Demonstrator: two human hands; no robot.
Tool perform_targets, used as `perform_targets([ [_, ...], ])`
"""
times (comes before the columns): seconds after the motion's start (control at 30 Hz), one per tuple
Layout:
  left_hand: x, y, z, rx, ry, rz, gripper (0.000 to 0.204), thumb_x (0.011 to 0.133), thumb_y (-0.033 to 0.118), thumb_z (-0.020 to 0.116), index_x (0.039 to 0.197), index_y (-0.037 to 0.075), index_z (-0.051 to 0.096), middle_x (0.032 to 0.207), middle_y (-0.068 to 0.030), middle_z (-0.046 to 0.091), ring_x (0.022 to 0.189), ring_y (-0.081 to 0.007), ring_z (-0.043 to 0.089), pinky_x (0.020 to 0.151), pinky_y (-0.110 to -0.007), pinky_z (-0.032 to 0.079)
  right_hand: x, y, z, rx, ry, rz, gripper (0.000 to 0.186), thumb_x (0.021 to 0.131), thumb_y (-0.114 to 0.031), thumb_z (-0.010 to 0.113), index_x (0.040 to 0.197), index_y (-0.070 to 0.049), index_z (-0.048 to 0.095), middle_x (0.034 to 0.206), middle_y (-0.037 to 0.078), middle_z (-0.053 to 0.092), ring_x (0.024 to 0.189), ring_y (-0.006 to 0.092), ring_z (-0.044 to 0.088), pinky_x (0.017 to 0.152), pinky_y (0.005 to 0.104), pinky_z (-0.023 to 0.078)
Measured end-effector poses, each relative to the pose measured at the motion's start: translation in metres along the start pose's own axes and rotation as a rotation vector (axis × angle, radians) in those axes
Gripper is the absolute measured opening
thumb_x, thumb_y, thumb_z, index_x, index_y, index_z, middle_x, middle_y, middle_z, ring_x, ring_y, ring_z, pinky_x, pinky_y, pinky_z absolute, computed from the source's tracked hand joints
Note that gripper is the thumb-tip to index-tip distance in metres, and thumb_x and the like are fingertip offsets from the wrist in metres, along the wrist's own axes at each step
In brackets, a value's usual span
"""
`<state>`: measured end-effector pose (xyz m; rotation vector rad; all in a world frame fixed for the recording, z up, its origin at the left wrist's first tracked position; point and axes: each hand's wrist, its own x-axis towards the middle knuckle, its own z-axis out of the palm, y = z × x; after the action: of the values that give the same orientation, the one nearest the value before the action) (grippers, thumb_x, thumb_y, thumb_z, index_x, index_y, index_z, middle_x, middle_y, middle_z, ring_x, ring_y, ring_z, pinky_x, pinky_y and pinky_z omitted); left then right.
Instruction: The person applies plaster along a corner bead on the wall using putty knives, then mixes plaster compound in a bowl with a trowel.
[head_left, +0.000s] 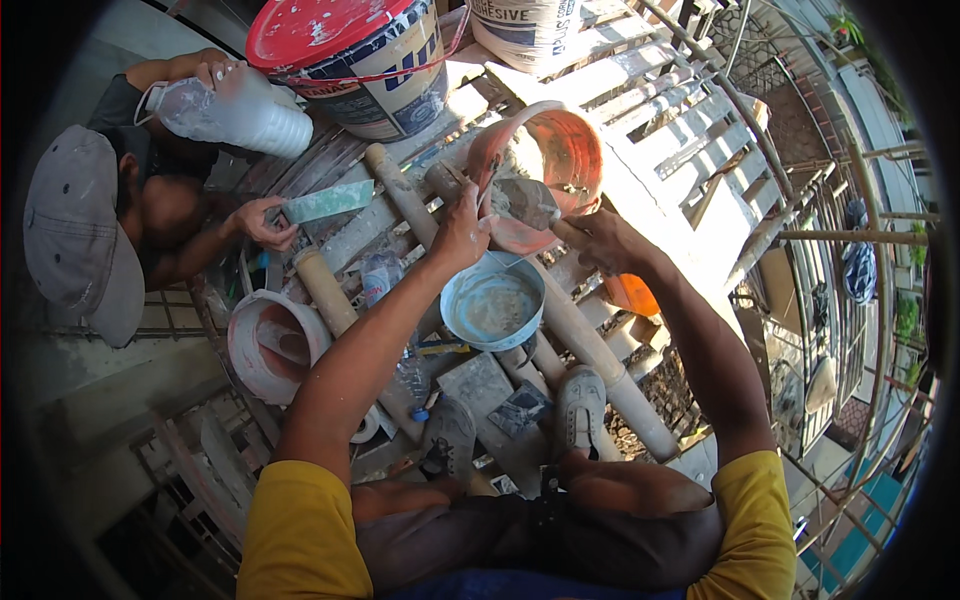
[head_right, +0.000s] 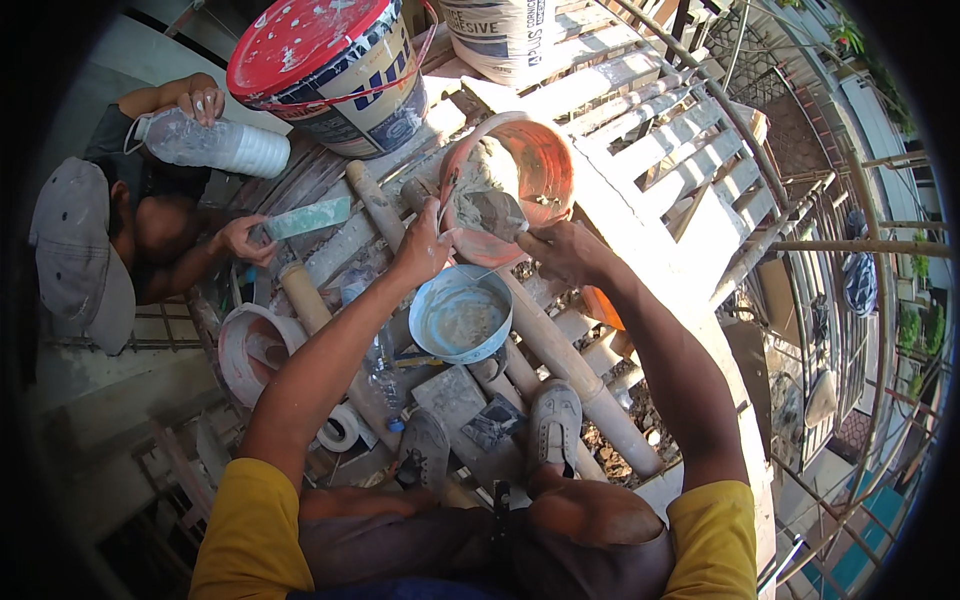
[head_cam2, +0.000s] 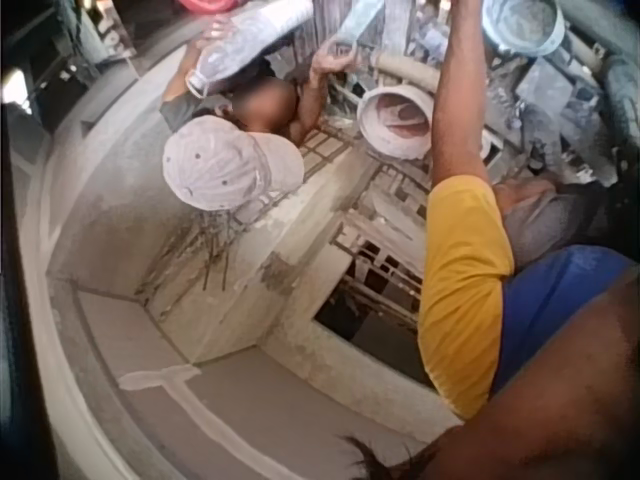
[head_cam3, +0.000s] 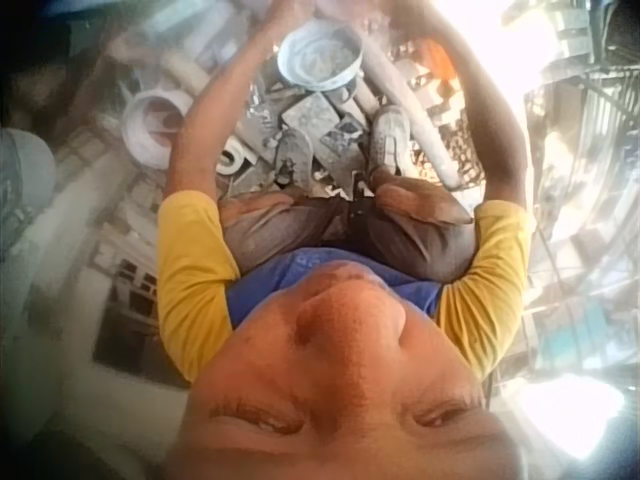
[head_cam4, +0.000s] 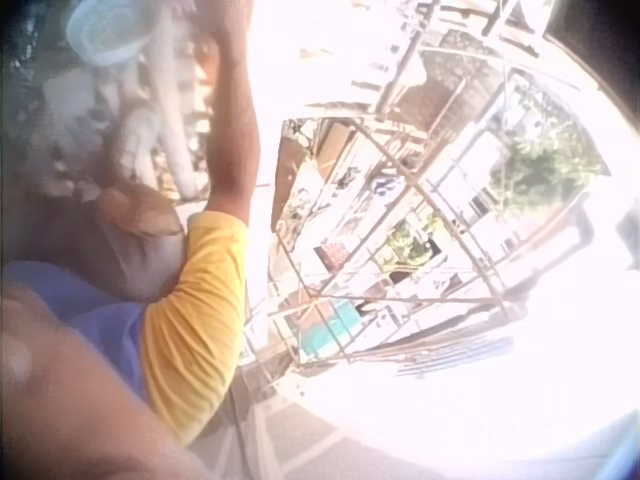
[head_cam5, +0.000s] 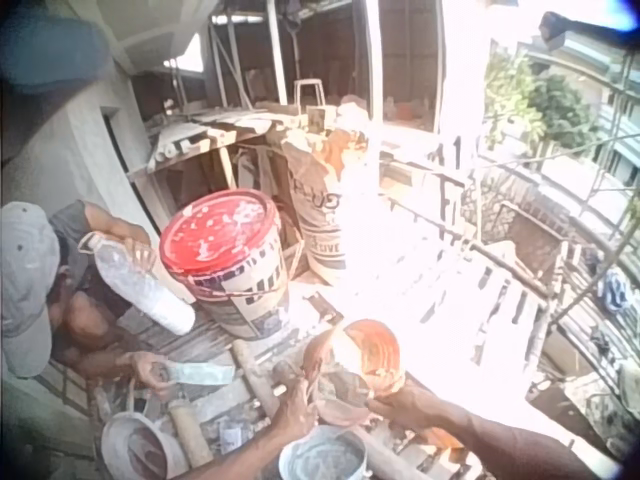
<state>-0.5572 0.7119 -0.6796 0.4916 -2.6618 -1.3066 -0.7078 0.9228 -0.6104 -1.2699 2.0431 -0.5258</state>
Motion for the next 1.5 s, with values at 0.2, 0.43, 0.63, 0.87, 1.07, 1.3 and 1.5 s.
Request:
perform_targets([
  [0.2,0.008,0.006,0.003,-0.051,-0.049,-0.025,0.046,0.086,0.011,0.059,0.122,-0.005,0.034,0.113,-0.0341,0.05,0.105,-0.0514,0.05,0.089,-0.051,0.041,-0.029,0.018,-0.004,0.831,-0.165,0.341,0.06,0.077,-0.007,0.055,0.136,-0.006,0.048,0.068,0.004,0.058,0.052,0.0119,0.054,0.048,0.0274,0.045],
  [0.43,0.014,-0.017,-0.003,-0.376,0.081,-0.288,0.044,0.089,0.013,0.061,0.123,-0.004,0.038,0.111,-0.0271,0.054,0.105,-0.0347,0.059,0.074,-0.04,0.056,-0.06,0.024,0.02,1.228,-0.078,0.243,0.076,0.066,0.003,0.052,0.141,-0.005,0.041,0.074,0.003,0.06,0.051,0.0077,0.052,0.044,0.0214,0.042],
  [0.63,0.019,-0.039,-0.015,-0.215,0.166,-0.206,0.048,0.093,0.033,0.058,0.123,-0.002,0.044,0.099,-0.0195,0.062,0.096,-0.0296,0.064,0.074,-0.038,0.054,-0.086,-0.021,-0.001,1.07,0.074,0.311,0.072,0.066,0.006,0.051,0.138,-0.003,0.046,0.079,0.001,0.061,0.051,0.0047,0.048,0.044,0.0189,0.04],
  [0.87,-0.037,-0.039,-0.018,-0.123,-0.368,-0.365,0.062,0.092,0.055,0.049,0.115,-0.002,0.053,0.108,-0.0239,0.064,0.102,-0.0386,0.061,0.087,-0.041,0.048,-0.133,-0.03,-0.005,1.064,0.106,0.351,0.071,0.064,0.003,0.062,0.134,0.001,0.049,0.079,0.0,0.057,0.053,0.0032,0.045,0.047,0.0187,0.036],
  [1.07,-0.089,-0.082,-0.018,0.112,-0.489,-0.05,0.027,0.087,0.015,0.058,0.104,-0.007,0.057,0.093,-0.0265,0.064,0.093,-0.0375,0.063,0.081,-0.041,0.048,-0.16,-0.054,0.019,0.669,0.138,0.318,0.069,0.068,0.005,0.062,0.135,0.001,0.048,0.119,0.014,0.061,0.109,0.0187,0.057,0.095,0.0312,0.043],
  [1.3,-0.074,-0.063,-0.032,-0.009,-0.462,-0.069,0.021,0.083,0.007,0.053,0.1,-0.004,0.058,0.083,-0.0275,0.062,0.08,-0.0401,0.063,0.073,-0.045,0.047,-0.181,-0.04,0.06,-0.249,-0.055,0.163,0.065,0.071,0.003,0.057,0.132,-0.019,0.053,0.096,0.015,0.063,0.08,0.0344,0.065,0.068,0.0412,0.055],
  [1.5,-0.07,-0.063,-0.031,0.016,-0.415,-0.057,0.022,0.083,0.005,0.052,0.102,-0.004,0.057,0.08,-0.0254,0.062,0.077,-0.038,0.064,0.07,-0.044,0.048,-0.174,-0.05,0.048,-0.12,0.148,0.142,0.067,0.069,0.004,0.053,0.13,-0.021,0.055,0.086,0.013,0.06,0.071,0.033,0.063,0.063,0.0415,0.054],
])
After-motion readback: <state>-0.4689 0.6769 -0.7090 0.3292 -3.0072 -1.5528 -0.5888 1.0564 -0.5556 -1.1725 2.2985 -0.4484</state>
